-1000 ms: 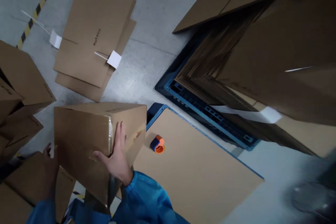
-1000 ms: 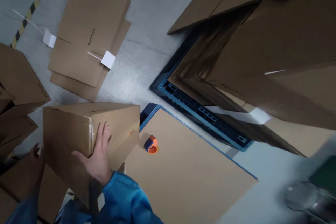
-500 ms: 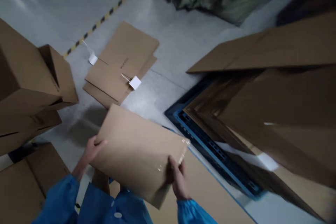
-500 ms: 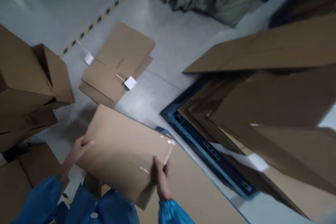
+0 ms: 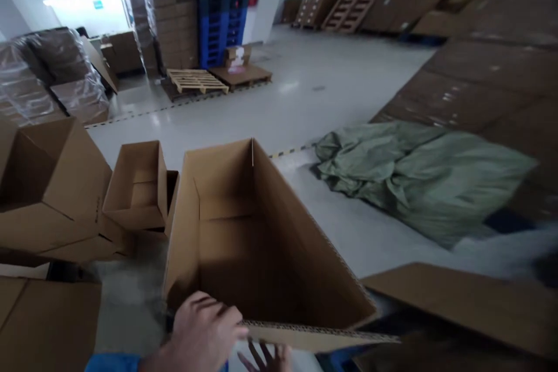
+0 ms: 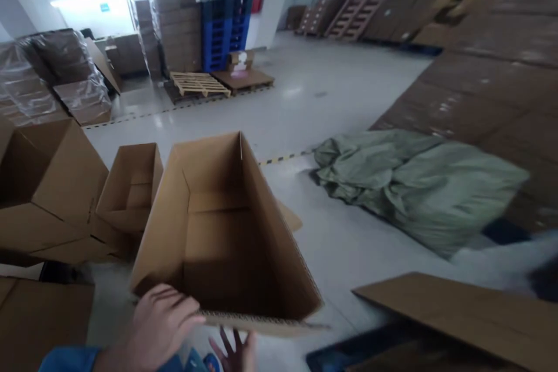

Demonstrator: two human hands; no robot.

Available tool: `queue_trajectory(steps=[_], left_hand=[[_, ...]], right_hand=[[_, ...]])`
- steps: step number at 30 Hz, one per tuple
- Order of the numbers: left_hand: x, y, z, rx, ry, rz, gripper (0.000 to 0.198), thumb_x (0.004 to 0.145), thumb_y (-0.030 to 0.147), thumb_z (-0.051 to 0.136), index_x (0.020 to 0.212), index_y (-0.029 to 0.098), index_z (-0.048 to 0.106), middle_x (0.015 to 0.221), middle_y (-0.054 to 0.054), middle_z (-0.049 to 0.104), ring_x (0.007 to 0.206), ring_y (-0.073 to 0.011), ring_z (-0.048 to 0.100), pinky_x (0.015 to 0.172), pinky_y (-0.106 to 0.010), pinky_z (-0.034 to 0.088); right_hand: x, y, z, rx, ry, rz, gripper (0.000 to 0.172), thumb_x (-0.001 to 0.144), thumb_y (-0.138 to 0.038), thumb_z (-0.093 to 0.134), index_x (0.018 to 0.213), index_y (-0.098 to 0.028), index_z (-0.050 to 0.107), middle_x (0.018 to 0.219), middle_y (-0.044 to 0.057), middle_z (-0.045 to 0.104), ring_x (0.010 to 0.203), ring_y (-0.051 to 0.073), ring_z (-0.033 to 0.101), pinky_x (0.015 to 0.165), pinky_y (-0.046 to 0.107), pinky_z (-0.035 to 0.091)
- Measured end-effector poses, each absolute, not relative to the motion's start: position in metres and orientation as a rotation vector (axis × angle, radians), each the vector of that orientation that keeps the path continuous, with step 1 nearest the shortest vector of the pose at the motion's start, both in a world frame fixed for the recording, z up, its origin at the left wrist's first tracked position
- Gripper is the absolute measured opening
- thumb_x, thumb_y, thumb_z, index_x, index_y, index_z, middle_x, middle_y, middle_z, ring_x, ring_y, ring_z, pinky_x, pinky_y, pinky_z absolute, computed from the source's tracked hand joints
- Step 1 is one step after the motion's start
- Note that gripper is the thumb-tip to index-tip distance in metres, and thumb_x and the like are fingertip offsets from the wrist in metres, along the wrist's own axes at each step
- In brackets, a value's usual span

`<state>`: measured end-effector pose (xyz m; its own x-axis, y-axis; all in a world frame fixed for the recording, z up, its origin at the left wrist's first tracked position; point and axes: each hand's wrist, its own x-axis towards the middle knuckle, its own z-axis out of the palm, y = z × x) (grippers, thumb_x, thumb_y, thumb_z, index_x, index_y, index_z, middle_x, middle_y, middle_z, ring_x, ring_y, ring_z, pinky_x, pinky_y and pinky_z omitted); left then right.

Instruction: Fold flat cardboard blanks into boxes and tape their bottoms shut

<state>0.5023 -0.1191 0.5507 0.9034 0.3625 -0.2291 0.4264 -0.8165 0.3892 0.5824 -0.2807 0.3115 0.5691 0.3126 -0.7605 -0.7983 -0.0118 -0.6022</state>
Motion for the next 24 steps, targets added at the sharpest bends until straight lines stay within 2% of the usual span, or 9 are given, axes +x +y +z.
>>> queue_trajectory(steps=[3,6,9,11,14,18,20,24], left_hand=[[0.479,-0.061,0.590,2.802,0.664,0.043,0.017,0.100,0.030,0.058,0.088,0.025,0.068,0.085,-0.005,0.073,0.081,-0.0232,0.067,0.075,-0.036,0.041],[0.452,0.017,0.630,2.930,0.777,0.288,0.024,0.103,0.032,0.052,0.090,0.025,0.071,0.092,-0.004,0.074,0.085,-0.0227,0.066,0.074,-0.034,0.038],[0.424,0.108,0.657,3.049,0.843,0.314,0.027,0.101,0.040,0.056,0.092,0.020,0.071,0.089,-0.007,0.074,0.084,-0.0236,0.066,0.072,-0.032,0.038],[0.408,0.170,0.657,3.108,0.860,0.269,0.028,0.100,0.042,0.057,0.096,0.019,0.072,0.098,-0.008,0.074,0.091,-0.0251,0.067,0.077,-0.033,0.040],[0.387,0.250,0.626,3.119,0.940,0.247,0.029,0.097,0.045,0.061,0.098,0.018,0.073,0.098,-0.011,0.074,0.094,-0.0273,0.067,0.082,-0.035,0.042],[0.362,0.305,0.572,3.050,0.970,0.155,0.031,0.098,0.045,0.057,0.099,0.017,0.070,0.100,-0.013,0.073,0.094,-0.0270,0.066,0.081,-0.032,0.045],[0.348,0.314,0.560,3.026,0.941,0.129,0.042,0.100,0.052,0.050,0.100,0.014,0.069,0.098,-0.013,0.073,0.093,-0.0260,0.066,0.080,-0.030,0.046],[0.322,0.324,0.569,3.071,0.885,0.158,0.077,0.102,0.069,0.020,0.111,0.008,0.067,0.104,-0.012,0.070,0.098,-0.0248,0.065,0.088,-0.032,0.048]], right_hand=[[0.573,-0.180,0.344,-1.107,0.381,0.956,0.061,0.060,-0.083,0.065,0.096,-0.035,0.062,0.104,0.001,0.068,0.090,0.029,0.073,0.083,0.057,0.059],[0.554,-0.080,0.387,-1.104,0.063,1.064,0.074,0.064,-0.091,0.055,0.103,-0.029,0.067,0.110,0.008,0.069,0.095,0.029,0.072,0.082,0.051,0.059],[0.527,-0.016,0.428,-1.123,-0.138,1.198,0.084,0.064,-0.088,0.061,0.121,-0.026,0.066,0.125,0.013,0.067,0.101,0.028,0.070,0.084,0.045,0.057],[0.512,-0.001,0.440,-1.098,-0.230,1.284,0.084,0.064,-0.083,0.068,0.127,-0.027,0.065,0.130,0.013,0.066,0.104,0.026,0.069,0.090,0.041,0.054],[0.506,-0.011,0.427,-1.168,-0.293,1.324,0.079,0.061,-0.081,0.073,0.117,-0.024,0.071,0.122,0.012,0.071,0.102,0.025,0.069,0.091,0.039,0.051],[0.524,-0.067,0.378,-1.463,-0.054,1.253,0.080,0.044,-0.082,0.078,0.095,-0.021,0.074,0.105,0.012,0.075,0.095,0.026,0.070,0.086,0.038,0.051],[0.536,-0.103,0.356,-1.562,0.077,1.219,0.080,0.037,-0.081,0.079,0.089,-0.020,0.071,0.099,0.012,0.075,0.091,0.028,0.070,0.082,0.038,0.051],[0.547,-0.167,0.325,-1.685,0.268,1.164,0.077,0.033,-0.078,0.076,0.083,-0.021,0.065,0.093,0.013,0.074,0.088,0.029,0.070,0.078,0.038,0.050]])
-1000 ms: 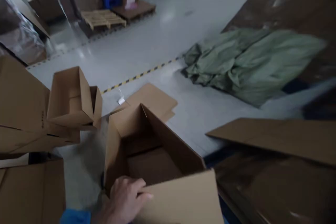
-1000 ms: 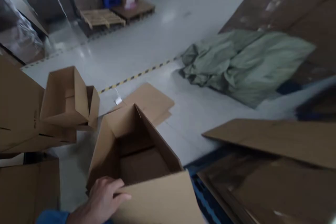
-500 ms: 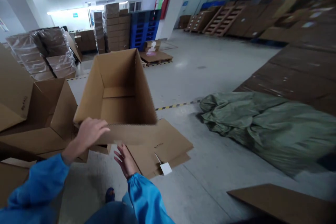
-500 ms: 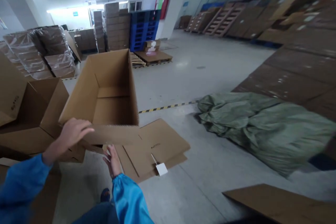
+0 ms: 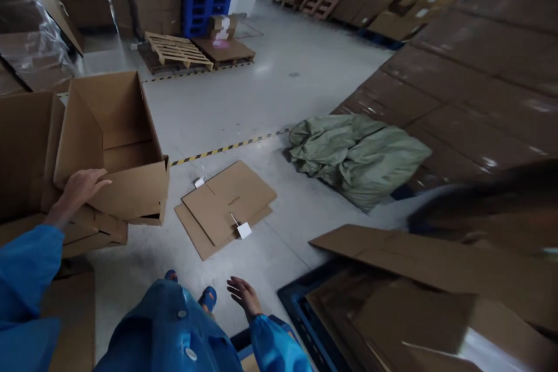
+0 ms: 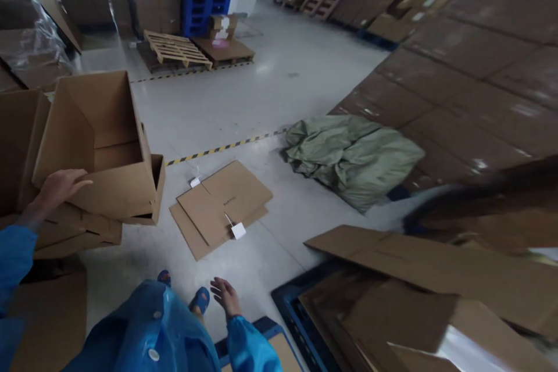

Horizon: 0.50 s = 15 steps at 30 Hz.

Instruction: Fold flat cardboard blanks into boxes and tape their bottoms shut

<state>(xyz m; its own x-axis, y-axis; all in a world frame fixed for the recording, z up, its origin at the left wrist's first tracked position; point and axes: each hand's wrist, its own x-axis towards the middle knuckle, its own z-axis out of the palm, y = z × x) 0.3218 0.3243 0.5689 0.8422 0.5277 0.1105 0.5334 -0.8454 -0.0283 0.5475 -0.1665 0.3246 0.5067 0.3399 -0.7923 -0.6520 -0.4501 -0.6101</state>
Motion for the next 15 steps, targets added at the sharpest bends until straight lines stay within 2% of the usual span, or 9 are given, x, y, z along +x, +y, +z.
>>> queue_trajectory(steps=[4,8,10,12,14,15], left_hand=[[0.313,0.344,0.581,-2.849,-0.912,-0.081,0.101,0.093,0.078,0.002,0.117,0.005,0.068,0.105,-0.013,0.070,0.101,-0.0267,0.066,0.092,-0.041,0.051],[0.317,0.349,0.578,-2.910,-1.017,0.037,0.100,0.090,0.079,0.009,0.123,0.004,0.066,0.109,-0.013,0.070,0.105,-0.0302,0.068,0.090,-0.044,0.053],[0.321,0.336,0.577,-2.945,-1.016,-0.139,0.094,0.090,0.077,0.019,0.126,0.002,0.063,0.118,-0.016,0.068,0.114,-0.0328,0.065,0.098,-0.049,0.050],[0.328,0.313,0.577,-2.909,-1.004,-0.460,0.083,0.092,0.071,0.031,0.132,0.003,0.059,0.133,-0.017,0.062,0.127,-0.0350,0.057,0.109,-0.057,0.040],[0.336,0.283,0.570,-2.830,-1.033,-0.783,0.067,0.096,0.058,0.044,0.136,0.006,0.055,0.143,-0.016,0.054,0.135,-0.0348,0.049,0.114,-0.059,0.033],[0.340,0.266,0.561,-2.813,-1.042,-0.902,0.058,0.098,0.051,0.048,0.134,0.007,0.056,0.143,-0.015,0.054,0.135,-0.0338,0.048,0.114,-0.057,0.035]], right_hand=[[0.542,-0.196,0.302,-1.755,0.338,1.141,0.069,0.041,-0.077,0.071,0.082,-0.023,0.062,0.094,0.012,0.073,0.090,0.027,0.069,0.079,0.037,0.048],[0.526,-0.191,0.283,-1.773,0.300,1.189,0.063,0.044,-0.074,0.070,0.078,-0.022,0.062,0.085,0.009,0.072,0.083,0.026,0.068,0.073,0.036,0.047],[0.520,-0.185,0.277,-1.774,0.262,1.204,0.059,0.045,-0.072,0.073,0.076,-0.022,0.062,0.081,0.008,0.072,0.080,0.026,0.068,0.071,0.035,0.047],[0.517,-0.181,0.272,-1.777,0.238,1.214,0.054,0.048,-0.066,0.077,0.075,-0.021,0.063,0.079,0.006,0.071,0.079,0.024,0.067,0.071,0.034,0.048],[0.519,-0.179,0.267,-1.789,0.248,1.231,0.047,0.056,-0.061,0.079,0.075,-0.020,0.064,0.078,0.004,0.071,0.078,0.022,0.067,0.071,0.032,0.050],[0.522,-0.178,0.262,-1.800,0.268,1.243,0.043,0.062,-0.058,0.079,0.076,-0.019,0.064,0.078,0.003,0.071,0.077,0.021,0.067,0.071,0.031,0.050]])
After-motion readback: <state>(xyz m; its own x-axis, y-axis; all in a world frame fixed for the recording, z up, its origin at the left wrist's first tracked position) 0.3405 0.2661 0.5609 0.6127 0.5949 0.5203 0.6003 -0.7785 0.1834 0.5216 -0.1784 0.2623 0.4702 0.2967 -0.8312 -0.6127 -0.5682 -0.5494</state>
